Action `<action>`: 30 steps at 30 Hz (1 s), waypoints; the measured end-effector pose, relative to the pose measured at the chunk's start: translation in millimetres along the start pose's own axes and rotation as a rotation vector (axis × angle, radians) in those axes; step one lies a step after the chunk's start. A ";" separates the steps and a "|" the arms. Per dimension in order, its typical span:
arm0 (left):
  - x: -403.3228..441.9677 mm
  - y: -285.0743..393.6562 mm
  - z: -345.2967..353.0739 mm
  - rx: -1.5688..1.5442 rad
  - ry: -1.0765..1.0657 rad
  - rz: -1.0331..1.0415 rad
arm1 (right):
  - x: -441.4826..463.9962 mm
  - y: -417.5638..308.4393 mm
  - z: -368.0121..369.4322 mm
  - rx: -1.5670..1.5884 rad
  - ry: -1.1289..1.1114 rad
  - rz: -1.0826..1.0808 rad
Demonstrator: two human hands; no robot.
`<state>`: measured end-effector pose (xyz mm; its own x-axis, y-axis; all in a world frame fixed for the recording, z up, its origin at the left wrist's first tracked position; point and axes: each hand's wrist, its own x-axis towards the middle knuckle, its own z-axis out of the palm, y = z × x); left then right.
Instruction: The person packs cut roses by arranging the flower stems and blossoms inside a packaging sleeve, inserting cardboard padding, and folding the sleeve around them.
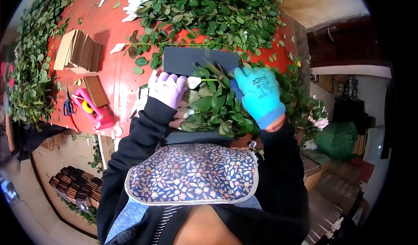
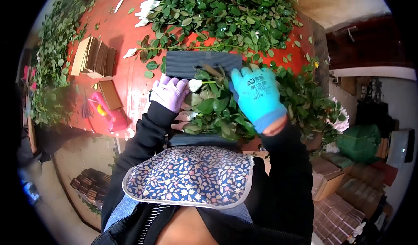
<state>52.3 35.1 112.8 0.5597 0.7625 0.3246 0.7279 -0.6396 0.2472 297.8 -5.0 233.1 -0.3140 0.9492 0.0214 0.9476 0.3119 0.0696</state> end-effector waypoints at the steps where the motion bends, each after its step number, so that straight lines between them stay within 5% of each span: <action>1: -0.3 -1.0 0.6 0.004 -0.017 -0.005 | 3.4 -10.5 -15.9 0.045 0.046 -0.004; 3: -1.6 -0.8 2.5 0.007 -0.047 0.015 | 7.8 -33.0 -28.7 0.068 0.152 -0.076; 8: -5.9 0.2 0.1 0.033 0.039 0.040 | 17.2 -41.4 49.7 -0.193 -0.103 -0.116; 22: -24.5 -14.2 -13.4 -0.063 0.059 0.123 | 7.2 -30.7 97.4 0.234 -0.027 -0.148; 30: -73.4 -71.3 -4.0 -0.706 0.141 -0.196 | 1.1 -28.0 94.4 0.283 0.031 -0.108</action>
<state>-42.3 24.3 75.0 0.3547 0.8798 0.3165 0.3547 -0.4398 0.8251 276.6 -8.7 137.0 -0.4115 0.9095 0.0593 0.8861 0.4144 -0.2074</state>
